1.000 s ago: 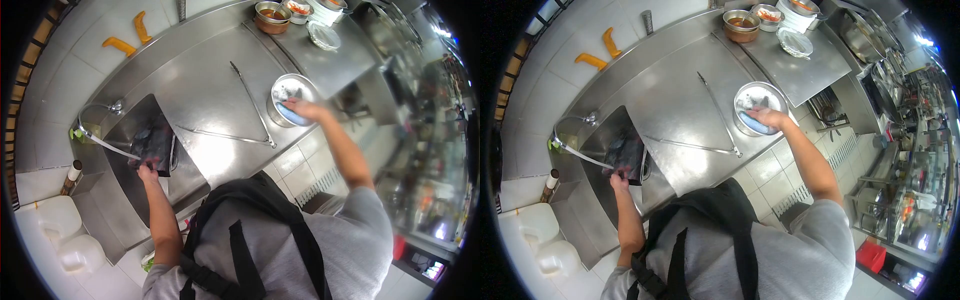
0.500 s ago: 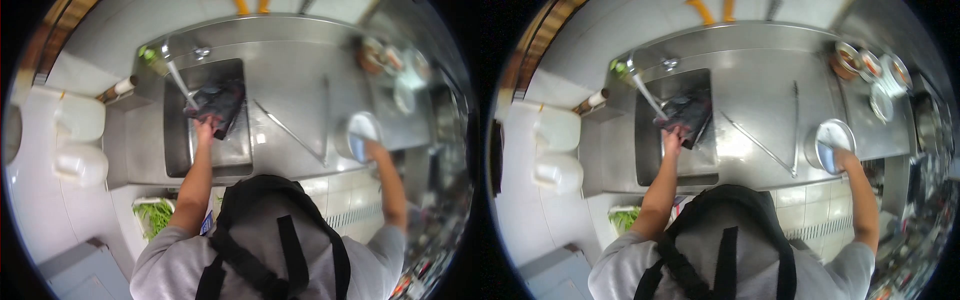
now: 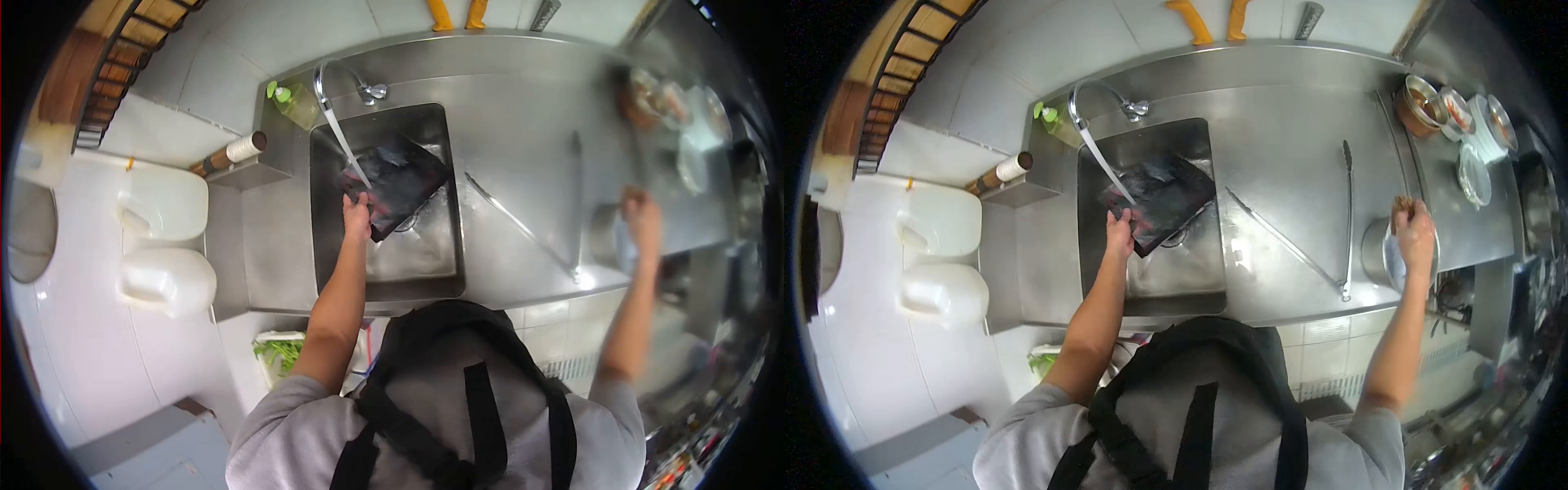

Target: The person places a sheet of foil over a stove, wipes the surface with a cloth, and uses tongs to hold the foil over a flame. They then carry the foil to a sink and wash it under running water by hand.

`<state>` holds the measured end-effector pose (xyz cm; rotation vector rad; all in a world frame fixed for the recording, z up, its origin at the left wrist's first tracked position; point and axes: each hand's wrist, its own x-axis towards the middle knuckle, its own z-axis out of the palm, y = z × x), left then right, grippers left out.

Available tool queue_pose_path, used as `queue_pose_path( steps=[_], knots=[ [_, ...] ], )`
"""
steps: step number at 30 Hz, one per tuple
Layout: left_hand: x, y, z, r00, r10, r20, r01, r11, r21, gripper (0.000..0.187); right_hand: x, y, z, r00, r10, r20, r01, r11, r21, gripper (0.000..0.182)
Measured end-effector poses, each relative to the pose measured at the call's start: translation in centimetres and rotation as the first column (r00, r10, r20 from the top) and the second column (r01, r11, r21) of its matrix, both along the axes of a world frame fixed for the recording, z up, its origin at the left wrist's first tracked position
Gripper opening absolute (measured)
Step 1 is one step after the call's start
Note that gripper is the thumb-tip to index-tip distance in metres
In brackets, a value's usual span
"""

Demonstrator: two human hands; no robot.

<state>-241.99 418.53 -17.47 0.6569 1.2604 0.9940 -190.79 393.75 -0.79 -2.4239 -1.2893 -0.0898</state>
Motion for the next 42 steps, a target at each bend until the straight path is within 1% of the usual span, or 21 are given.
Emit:
queue_pose_path(
  steps=[2, 4, 5, 7, 8, 9, 10, 12, 13, 15, 18, 24, 26, 27, 29, 31, 34, 36, 38, 40, 42],
  knots=[
    [-0.3, 1.1, -0.5, 0.998, -0.054, -0.014, 0.055, 0.996, 0.063, 0.02, -5.0, 1.4, 0.6, 0.996, -0.068, -0.054, 0.073, 0.992, 0.102, 0.025],
    [-0.3, 1.6, 1.2, 0.992, -0.108, -0.063, 0.109, 0.994, 0.008, 0.02, -10.8, 3.4, 0.2, 0.948, -0.037, -0.315, 0.122, 0.959, 0.255, 0.025],
    [-0.2, 2.0, 2.3, 0.985, -0.14, -0.1, 0.137, 0.99, -0.04, 0.02, -14.6, 4.8, 0.3, 0.891, -0.004, -0.455, 0.141, 0.953, 0.267, 0.024],
    [-0.3, 2.8, 3.3, 0.967, -0.22, -0.132, 0.217, 0.976, -0.037, 0.021, -21.9, 7.7, -2.6, 0.851, 0.188, -0.491, -0.03, 0.95, 0.312, 0.023],
    [-0.5, 3.0, 3.5, 0.95, -0.271, -0.153, 0.269, 0.962, -0.033, 0.023, -25.5, 9.8, -5.1, 0.746, 0.256, -0.614, -0.025, 0.933, 0.358, 0.024],
    [-0.7, 3.2, 3.4, 0.94, -0.298, -0.169, 0.296, 0.954, -0.037, 0.023, -29.0, 11.9, -7.2, 0.801, 0.283, -0.528, -0.077, 0.923, 0.378, 0.025],
    [-0.6, 3.5, 3.4, 0.934, -0.333, -0.131, 0.335, 0.942, -0.001, 0.026, -32.1, 13.7, -9.3, 0.728, 0.273, -0.628, -0.043, 0.933, 0.356, 0.023],
    [-0.4, 3.8, 3.9, 0.9, -0.424, -0.102, 0.43, 0.901, 0.054, 0.037, -37.8, 16.9, -12.1, 0.761, 0.284, -0.583, 0.097, 0.839, 0.536, 0.021],
    [-0.5, 4.1, 3.6, 0.888, -0.444, -0.116, 0.452, 0.891, 0.048, 0.037, -39.5, 17.8, -12.6, 0.759, 0.267, -0.594, 0.125, 0.836, 0.535, 0.021],
    [-0.9, 4.8, 2.8, 0.801, -0.577, -0.161, 0.599, 0.776, 0.197, 0.041, -42.1, 18.9, -13.4, 0.758, 0.396, -0.518, 0.037, 0.767, 0.641, 0.021],
    [-0.5, 5.4, 3.8, 0.732, -0.656, -0.184, 0.68, 0.717, 0.151, 0.043, -43.8, 19.6, -14.2, 0.686, 0.449, -0.573, 0.05, 0.756, 0.652, 0.022],
    [-1.2, 6.1, 4.0, 0.676, -0.708, -0.204, 0.732, 0.676, 0.08, 0.051, -42.1, 25.2, -15.5, 0.747, 0.321, -0.583, 0.144, 0.778, 0.612, 0.017],
    [-1.2, 6.6, 4.3, 0.537, -0.742, -0.401, 0.841, 0.507, 0.189, 0.056, -41.4, 25.7, -14.9, 0.734, 0.267, -0.625, 0.247, 0.753, 0.61, 0.015],
    [-1.2, 6.9, 4.6, 0.529, -0.745, -0.407, 0.846, 0.499, 0.188, 0.056, -41.2, 26.1, -14.5, 0.714, 0.216, -0.666, 0.35, 0.714, 0.607, 0.014],
    [-0.5, 7.1, 5.2, 0.565, -0.745, -0.355, 0.822, 0.545, 0.165, 0.058, -42.0, 24.2, -14.0, 0.692, 0.281, -0.665, 0.33, 0.696, 0.638, 0.02],
    [-0.5, 6.8, 5.2, 0.619, -0.753, -0.224, 0.785, 0.604, 0.137, 0.06, -42.9, 23.2, -15.4, 0.825, 0.285, -0.488, 0.145, 0.728, 0.67, 0.03],
    [-1.1, 6.8, 4.2, 0.596, -0.753, -0.28, 0.794, 0.605, 0.062, 0.058, -41.7, 24.8, -16.4, 0.801, 0.308, -0.513, 0.131, 0.746, 0.653, 0.035],
    [-1.2, 6.9, 3.7, 0.55, -0.659, -0.513, 0.818, 0.548, 0.173, 0.051, -42.8, 24.9, -15.8, 0.806, 0.324, -0.496, 0.119, 0.732, 0.671, 0.034],
    [-3.2, 8.5, 2.2, 0.514, -0.675, -0.53, 0.843, 0.51, 0.168, 0.045, -44.0, 24.7, -15.4, 0.752, 0.527, -0.396, -0.057, 0.65, 0.758, 0.033],
    [-3.7, 8.3, 2.5, 0.508, -0.656, -0.558, 0.849, 0.49, 0.196, 0.032, -43.5, 24.7, -15.3, 0.767, 0.547, -0.335, -0.133, 0.646, 0.751, 0.033],
    [-3.6, 8.0, 3.5, 0.513, -0.699, -0.498, 0.838, 0.533, 0.115, 0.034, -42.2, 24.2, -13.7, 0.804, 0.544, -0.24, -0.257, 0.682, 0.685, 0.034]
  ],
)
